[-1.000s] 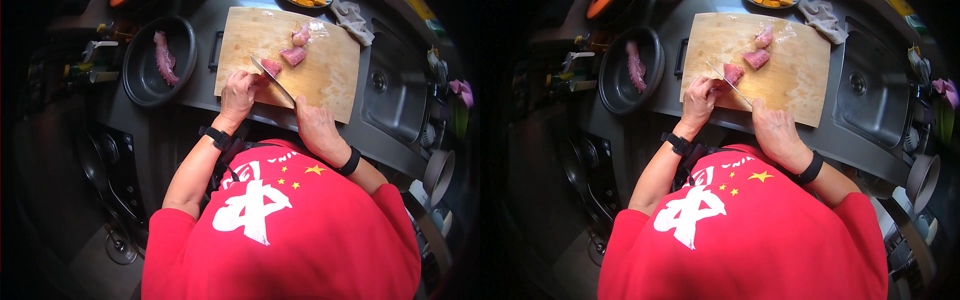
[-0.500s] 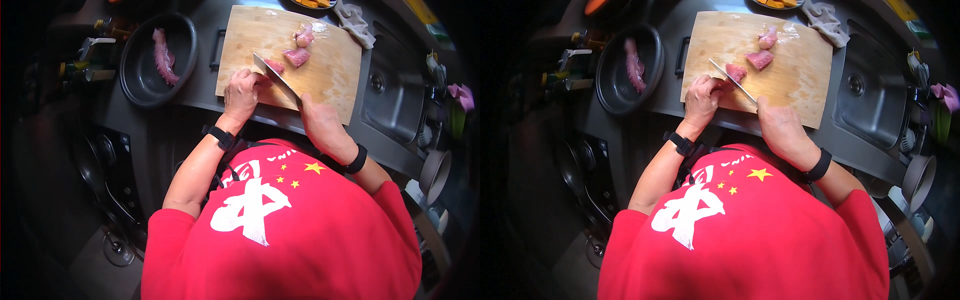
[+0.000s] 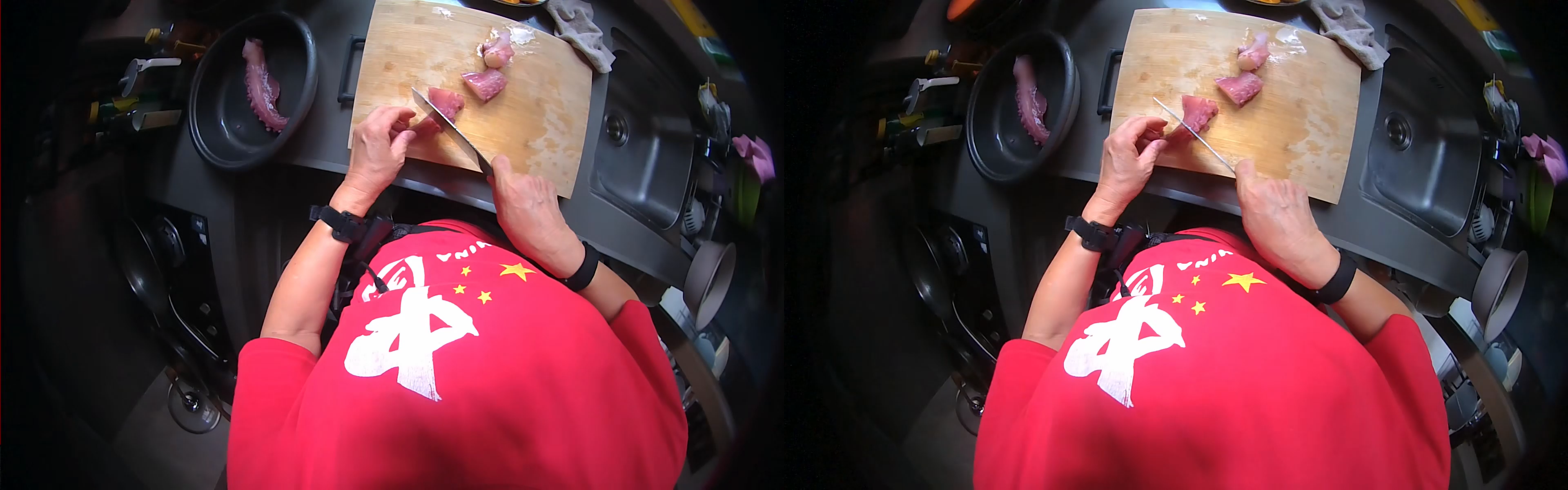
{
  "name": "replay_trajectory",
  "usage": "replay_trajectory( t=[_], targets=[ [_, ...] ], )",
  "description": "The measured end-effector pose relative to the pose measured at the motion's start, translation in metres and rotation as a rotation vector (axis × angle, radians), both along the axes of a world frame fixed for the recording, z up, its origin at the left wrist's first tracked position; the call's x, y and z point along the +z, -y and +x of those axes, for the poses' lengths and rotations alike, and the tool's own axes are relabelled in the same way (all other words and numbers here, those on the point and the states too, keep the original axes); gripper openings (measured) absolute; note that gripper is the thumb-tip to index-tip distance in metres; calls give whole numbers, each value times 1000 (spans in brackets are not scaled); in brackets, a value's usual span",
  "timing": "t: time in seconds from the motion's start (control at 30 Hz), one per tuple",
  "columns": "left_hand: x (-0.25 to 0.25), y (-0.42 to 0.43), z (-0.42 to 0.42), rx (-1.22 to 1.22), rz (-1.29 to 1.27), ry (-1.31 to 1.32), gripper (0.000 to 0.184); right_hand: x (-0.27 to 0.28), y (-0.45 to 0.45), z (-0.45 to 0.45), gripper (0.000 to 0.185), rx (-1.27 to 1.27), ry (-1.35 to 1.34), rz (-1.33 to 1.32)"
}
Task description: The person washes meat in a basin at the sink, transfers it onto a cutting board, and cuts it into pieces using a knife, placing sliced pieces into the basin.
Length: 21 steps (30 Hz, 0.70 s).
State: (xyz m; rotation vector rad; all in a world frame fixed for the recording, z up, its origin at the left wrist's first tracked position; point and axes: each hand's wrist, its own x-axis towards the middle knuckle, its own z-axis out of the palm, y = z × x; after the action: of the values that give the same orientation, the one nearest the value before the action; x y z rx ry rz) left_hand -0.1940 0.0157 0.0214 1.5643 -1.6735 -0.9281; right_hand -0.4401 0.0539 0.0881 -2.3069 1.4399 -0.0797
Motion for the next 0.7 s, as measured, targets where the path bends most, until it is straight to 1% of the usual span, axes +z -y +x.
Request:
replay_trajectory(
  t=[0.07, 0.1, 0.17, 0.27, 0.43, 0.5, 0.6, 0.7],
  targets=[
    [0, 0, -7, -29, -131, 87, 24, 3, 0, 1, 4, -4, 3, 0],
    [2, 1, -8, -28, -130, 88, 24, 5, 1, 2, 4, -9, 5, 3],
    [5, 3, -12, -100, -247, 236, 21, 6, 3, 2, 4, -2, -3, 15],
    [3, 3, -14, -116, -257, 230, 18, 6, 4, 0, 4, 8, -10, 20],
    [3, 2, -18, -87, -241, 240, 18, 7, 6, 3, 3, 32, -5, 0],
    [3, 3, -18, -75, -236, 244, 18, 9, 11, 4, 5, 71, 48, 20],
    [-5, 1, -19, -62, -294, 278, 20, -5, 30, 19, 7, 75, 116, 9],
    [-7, 1, -19, -55, -259, 340, 22, -20, 43, 29, 8, 46, 183, -42]
  ],
)
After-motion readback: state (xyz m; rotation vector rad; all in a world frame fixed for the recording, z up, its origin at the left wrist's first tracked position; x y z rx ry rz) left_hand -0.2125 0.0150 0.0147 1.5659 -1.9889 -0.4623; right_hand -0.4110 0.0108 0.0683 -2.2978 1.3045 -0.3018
